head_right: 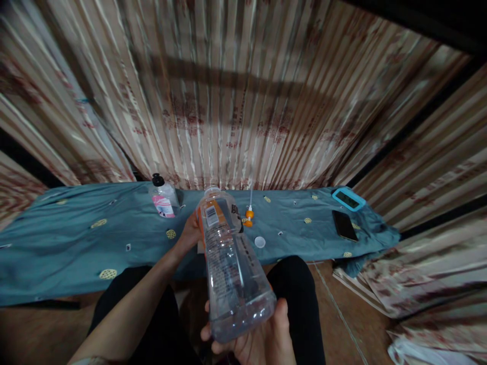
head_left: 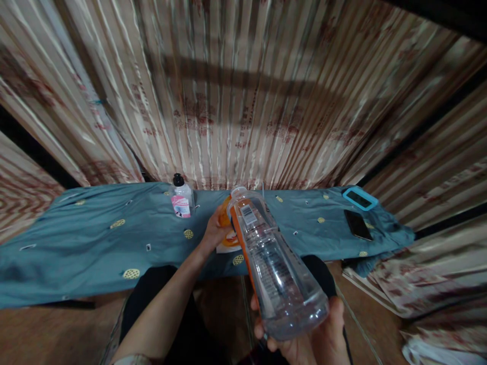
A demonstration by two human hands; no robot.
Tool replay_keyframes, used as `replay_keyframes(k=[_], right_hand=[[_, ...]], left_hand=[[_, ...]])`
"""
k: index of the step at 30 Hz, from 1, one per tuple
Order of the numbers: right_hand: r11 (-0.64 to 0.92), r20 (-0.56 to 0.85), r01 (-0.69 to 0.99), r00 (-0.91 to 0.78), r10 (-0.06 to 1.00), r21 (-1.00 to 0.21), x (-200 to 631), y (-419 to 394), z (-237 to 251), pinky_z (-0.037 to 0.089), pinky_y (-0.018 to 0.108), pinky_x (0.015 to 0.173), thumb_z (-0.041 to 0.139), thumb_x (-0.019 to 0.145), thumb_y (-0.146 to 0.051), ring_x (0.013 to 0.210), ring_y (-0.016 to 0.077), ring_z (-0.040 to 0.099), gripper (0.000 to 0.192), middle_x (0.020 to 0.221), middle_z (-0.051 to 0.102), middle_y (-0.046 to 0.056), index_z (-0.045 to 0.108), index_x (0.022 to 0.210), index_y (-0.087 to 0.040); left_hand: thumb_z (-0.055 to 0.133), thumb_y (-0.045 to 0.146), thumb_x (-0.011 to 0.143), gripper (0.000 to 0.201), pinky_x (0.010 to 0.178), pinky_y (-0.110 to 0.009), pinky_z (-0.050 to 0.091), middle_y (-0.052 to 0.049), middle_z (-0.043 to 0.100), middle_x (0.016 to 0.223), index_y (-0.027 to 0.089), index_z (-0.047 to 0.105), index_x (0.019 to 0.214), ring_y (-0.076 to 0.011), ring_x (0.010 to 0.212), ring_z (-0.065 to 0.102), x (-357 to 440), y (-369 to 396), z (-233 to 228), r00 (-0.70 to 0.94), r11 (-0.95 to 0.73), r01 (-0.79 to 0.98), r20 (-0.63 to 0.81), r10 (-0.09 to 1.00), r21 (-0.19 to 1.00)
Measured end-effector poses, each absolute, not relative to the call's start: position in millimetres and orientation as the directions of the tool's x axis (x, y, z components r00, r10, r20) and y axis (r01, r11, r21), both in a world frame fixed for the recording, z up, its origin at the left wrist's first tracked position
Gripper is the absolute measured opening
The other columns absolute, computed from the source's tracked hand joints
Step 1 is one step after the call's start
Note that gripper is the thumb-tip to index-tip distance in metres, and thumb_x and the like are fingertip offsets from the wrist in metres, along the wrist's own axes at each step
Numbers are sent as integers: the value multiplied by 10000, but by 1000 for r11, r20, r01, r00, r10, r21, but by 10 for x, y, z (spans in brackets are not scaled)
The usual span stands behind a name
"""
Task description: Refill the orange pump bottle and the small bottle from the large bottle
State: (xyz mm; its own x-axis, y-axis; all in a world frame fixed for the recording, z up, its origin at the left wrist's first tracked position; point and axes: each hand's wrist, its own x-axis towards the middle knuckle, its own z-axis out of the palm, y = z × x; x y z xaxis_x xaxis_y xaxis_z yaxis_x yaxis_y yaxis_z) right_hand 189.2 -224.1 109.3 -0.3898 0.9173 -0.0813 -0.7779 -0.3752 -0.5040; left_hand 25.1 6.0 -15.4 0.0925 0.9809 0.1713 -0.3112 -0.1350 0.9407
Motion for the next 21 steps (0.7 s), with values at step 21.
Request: replay_keyframes(k=[21], right_hand=[[-355, -94, -777, -361, 928, -520, 1878, -2263, 1120, 598, 191, 712, 752, 715, -790, 907, 217, 804, 756, 1125, 809, 134, 776, 1228, -235]], left_hand=[[1004, 278, 465, 659, 920, -383, 575, -42, 780, 1025, 191, 700, 1043, -246, 943, 724, 264, 26, -94, 88, -159, -309, 195, 977, 938]])
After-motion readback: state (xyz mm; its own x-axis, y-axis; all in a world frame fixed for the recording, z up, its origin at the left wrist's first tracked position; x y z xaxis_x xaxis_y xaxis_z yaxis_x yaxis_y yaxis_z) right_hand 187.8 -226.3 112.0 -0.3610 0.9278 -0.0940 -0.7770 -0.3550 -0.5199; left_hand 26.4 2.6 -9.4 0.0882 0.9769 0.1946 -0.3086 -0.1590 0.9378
